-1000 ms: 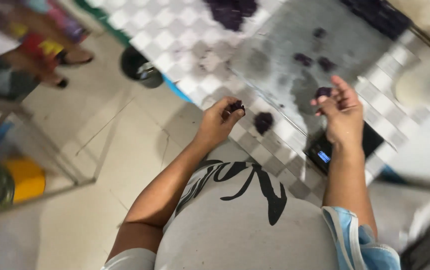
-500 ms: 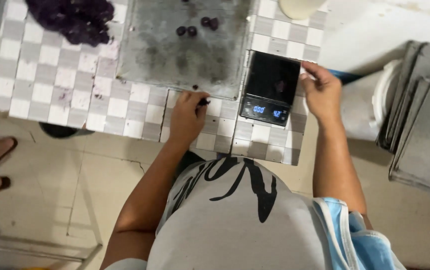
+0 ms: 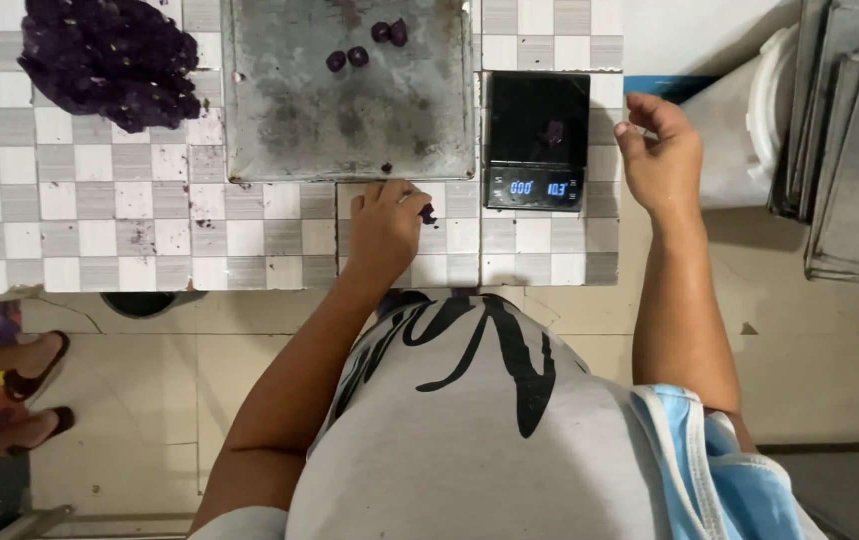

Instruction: Weighing small portions of purple dough on a digital scale and rolling them into balls on a tray.

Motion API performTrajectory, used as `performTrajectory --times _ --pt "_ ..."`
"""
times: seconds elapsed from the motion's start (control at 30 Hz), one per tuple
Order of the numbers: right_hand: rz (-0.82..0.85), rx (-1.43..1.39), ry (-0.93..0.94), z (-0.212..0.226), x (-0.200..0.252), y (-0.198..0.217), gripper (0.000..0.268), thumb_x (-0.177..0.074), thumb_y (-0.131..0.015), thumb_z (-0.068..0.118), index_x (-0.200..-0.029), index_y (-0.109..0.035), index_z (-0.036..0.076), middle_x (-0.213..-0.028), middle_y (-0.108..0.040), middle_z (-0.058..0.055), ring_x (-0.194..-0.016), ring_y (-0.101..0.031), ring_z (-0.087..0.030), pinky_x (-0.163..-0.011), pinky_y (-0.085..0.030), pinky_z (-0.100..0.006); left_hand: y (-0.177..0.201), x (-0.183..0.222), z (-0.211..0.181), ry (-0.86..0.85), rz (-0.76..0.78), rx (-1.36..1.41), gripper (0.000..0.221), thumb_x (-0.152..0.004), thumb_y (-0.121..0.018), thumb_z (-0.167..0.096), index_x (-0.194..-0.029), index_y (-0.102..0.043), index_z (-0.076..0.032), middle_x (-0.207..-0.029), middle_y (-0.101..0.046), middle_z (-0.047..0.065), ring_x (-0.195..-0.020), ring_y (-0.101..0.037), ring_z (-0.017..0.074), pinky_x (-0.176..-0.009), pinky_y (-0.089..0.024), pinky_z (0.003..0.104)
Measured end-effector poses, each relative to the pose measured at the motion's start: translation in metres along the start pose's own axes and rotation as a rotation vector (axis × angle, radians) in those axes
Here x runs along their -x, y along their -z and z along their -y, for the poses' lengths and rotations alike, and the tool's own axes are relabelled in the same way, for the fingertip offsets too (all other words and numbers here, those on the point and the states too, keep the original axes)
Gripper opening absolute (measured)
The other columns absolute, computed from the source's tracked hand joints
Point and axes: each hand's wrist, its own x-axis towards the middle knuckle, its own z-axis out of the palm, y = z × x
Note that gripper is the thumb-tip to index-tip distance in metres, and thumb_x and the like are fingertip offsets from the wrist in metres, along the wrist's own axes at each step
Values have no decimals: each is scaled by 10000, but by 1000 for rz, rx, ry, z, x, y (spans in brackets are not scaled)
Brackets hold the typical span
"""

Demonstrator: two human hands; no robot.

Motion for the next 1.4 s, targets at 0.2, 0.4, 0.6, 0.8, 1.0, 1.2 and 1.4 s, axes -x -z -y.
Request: performTrajectory --times 0.2,0.4,0.6,0.8,1.0,1.2,1.4 --pt "102 172 72 -9 -2 -37 351 -879 -615 16 -1224 -549 23 -1144 -513 -177 -939 -571 -283 -730 -525 -340 28 -2 1 88 36 140 266 -813 -609 -111 -1075 -656 -114 -1097 -587 67 -1032 -498 292 -821 -403 459" --pt "309 808 -127 -4 -8 -86 565 -797 -735 359 -1290 -547 155 -1161 -482 -103 -1100 -493 -296 -829 -507 -452 24 -1 8 61 -126 153 231 -886 -540 -354 -1041 -643 -218 -972 -577 17 -925 -566 260 -750 -457 406" --pt "280 563 183 69 27 -105 294 -802 -700 207 -1083 -650 136 -987 -551 -75 -956 -596 -304 -772 -515 -371 45 -23 -17 381 62 765 271 -834 -669 -371 -1023 -662 -177 -930 -672 36 -839 -663 198 -713 -531 304" --pt "156 331 555 107 48 -110 183 -880 -621 255 -1015 -666 141 -888 -563 2 -823 -610 -194 -671 -508 -261 44 -38 -19 443 173 1027 400 -802 -701 -398 -980 -675 -41 -873 -681 139 -810 -658 231 -671 -528 378" --pt "171 385 684 78 29 -94 219 -822 -667 233 -992 -656 95 -914 -608 -63 -854 -617 -245 -736 -508 -322 66 -52 -18 129 35 860 191 -797 -706 -202 -785 -671 -15 -689 -631 139 -668 -659 251 -564 -514 326" --pt "-308 540 676 20 -10 -57 470 -854 -734 401 -1145 -652 42 -1005 -581 -97 -893 -571 -258 -790 -474 -315 26 -31 -9 -57 -269 259 220 -711 -723 -62 -923 -683 -108 -841 -588 88 -801 -577 289 -693 -468 372" --pt "-186 484 318 -7 7 -17 345 -842 -791 170 -1115 -665 0 -888 -603 -184 -840 -606 -371 -714 -512 -409 -25 -16 -6 41 119 -74 105 -802 -597 -144 -889 -654 -158 -934 -584 52 -939 -506 262 -779 -392 417"
